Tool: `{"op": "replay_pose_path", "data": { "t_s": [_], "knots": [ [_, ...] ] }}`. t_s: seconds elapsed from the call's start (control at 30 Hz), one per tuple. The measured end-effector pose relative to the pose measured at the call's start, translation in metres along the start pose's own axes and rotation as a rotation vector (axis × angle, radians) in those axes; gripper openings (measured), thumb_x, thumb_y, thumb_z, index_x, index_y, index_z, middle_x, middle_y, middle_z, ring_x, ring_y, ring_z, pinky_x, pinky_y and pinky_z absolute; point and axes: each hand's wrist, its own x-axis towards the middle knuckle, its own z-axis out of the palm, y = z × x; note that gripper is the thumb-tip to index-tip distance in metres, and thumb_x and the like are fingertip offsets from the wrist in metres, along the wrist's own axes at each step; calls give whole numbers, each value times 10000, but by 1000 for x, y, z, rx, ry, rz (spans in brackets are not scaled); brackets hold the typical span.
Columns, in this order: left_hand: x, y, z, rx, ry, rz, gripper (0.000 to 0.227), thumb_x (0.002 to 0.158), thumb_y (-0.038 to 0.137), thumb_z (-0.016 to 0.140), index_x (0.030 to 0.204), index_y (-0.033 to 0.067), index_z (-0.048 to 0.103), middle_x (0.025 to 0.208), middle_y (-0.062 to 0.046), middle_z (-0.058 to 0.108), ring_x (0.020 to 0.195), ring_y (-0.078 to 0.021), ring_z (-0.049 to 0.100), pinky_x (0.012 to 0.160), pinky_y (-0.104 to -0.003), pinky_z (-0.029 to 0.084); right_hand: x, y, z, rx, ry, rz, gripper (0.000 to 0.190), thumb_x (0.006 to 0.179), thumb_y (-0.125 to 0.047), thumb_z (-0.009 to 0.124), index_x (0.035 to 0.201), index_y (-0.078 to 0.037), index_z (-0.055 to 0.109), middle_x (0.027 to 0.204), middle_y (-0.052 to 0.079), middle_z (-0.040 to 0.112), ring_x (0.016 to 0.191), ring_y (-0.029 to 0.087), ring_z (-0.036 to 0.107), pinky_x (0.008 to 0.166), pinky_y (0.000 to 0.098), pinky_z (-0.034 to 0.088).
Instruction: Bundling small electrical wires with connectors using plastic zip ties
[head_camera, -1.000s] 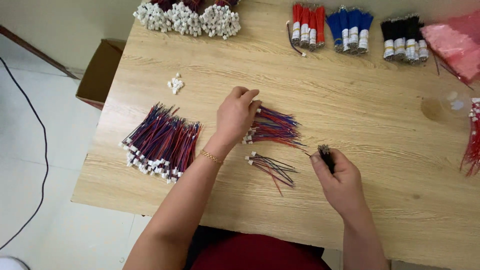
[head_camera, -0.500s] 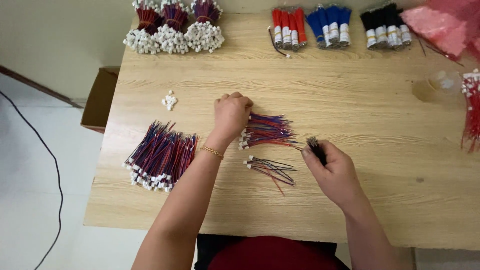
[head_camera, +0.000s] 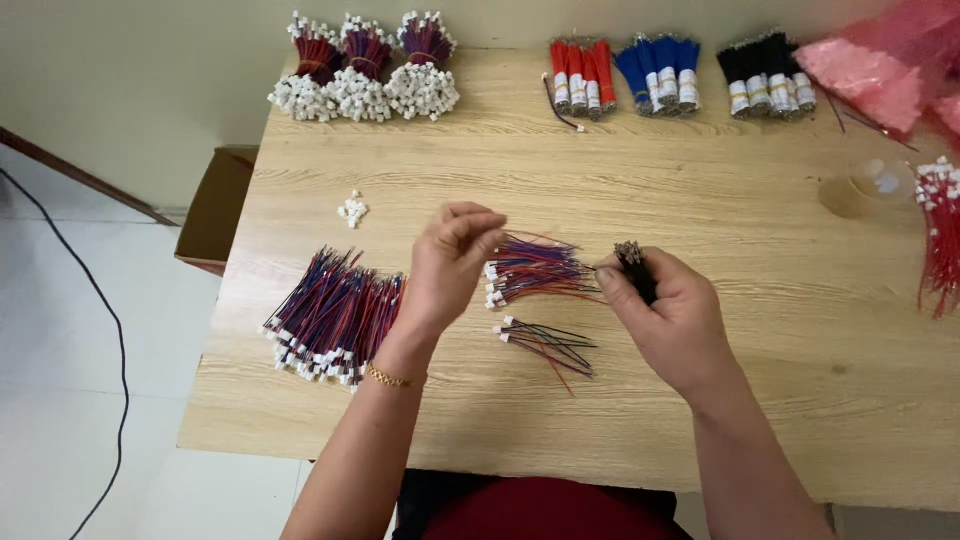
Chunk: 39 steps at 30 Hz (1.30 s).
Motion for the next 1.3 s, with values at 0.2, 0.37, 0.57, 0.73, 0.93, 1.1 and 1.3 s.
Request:
{"op": "replay_pose_path", "data": {
  "t_s": [0.2, 0.37, 0.57, 0.73, 0.93, 1.1, 1.3],
  "knots": [
    [-24, -8, 19, -442, -55, -165, 264, 878, 35, 679, 1141, 23, 690, 1109, -158, 630, 1014, -213, 629, 900, -355, 539, 4, -24, 11, -105, -28, -136, 53, 881, -46, 692, 885, 3, 671, 672, 120, 620, 641, 187, 590, 603, 307, 497],
    [-33, -9, 34, -732, -40, -301, 224, 923, 27, 620, 1137, -20, 667, 1027, -187, 702, 882, -230, 701, 806, -366, 600, 1, -26, 15, -302, -28, -228, 79, 886, -104, 697, 912, -29, 688, 716, 125, 618, 672, 240, 638, 627, 329, 501],
    [-43, -7, 37, -837, -79, -403, 211, 937, 79, 605, 1112, -28, 651, 923, -181, 720, 761, -221, 731, 709, -347, 634, 1, -22, 19, -398, -45, -270, 78, 862, -116, 716, 918, -71, 686, 710, 76, 580, 641, 209, 604, 595, 308, 489],
    [-44, -4, 35, -956, -130, -458, 237, 930, 148, 634, 1106, -8, 655, 898, -161, 725, 732, -214, 734, 693, -360, 636, 0, -22, 22, -311, -69, -214, 73, 871, -111, 710, 888, -44, 689, 670, 106, 561, 578, 204, 575, 539, 302, 472],
    [-47, -4, 36, -1017, -162, -478, 274, 918, 164, 655, 1120, -20, 645, 901, -158, 719, 728, -207, 733, 692, -365, 636, -1, -14, 21, -333, -51, -204, 99, 879, -135, 722, 868, -45, 682, 650, 83, 549, 560, 191, 577, 505, 297, 462],
    [-49, -8, 36, -1051, -196, -505, 265, 919, 157, 652, 1117, -19, 643, 905, -160, 722, 729, -212, 734, 695, -379, 632, -3, -13, 20, -351, -42, -198, 87, 845, -82, 723, 872, -18, 671, 662, 107, 552, 576, 220, 588, 510, 317, 479],
    [-49, -9, 36, -1116, -217, -541, 263, 923, 159, 645, 1121, -14, 640, 901, -159, 726, 722, -213, 736, 684, -380, 632, -5, -7, 22, -327, -1, -173, 76, 821, -57, 722, 867, -31, 668, 675, 103, 551, 599, 209, 598, 529, 304, 488]
  ]
}}
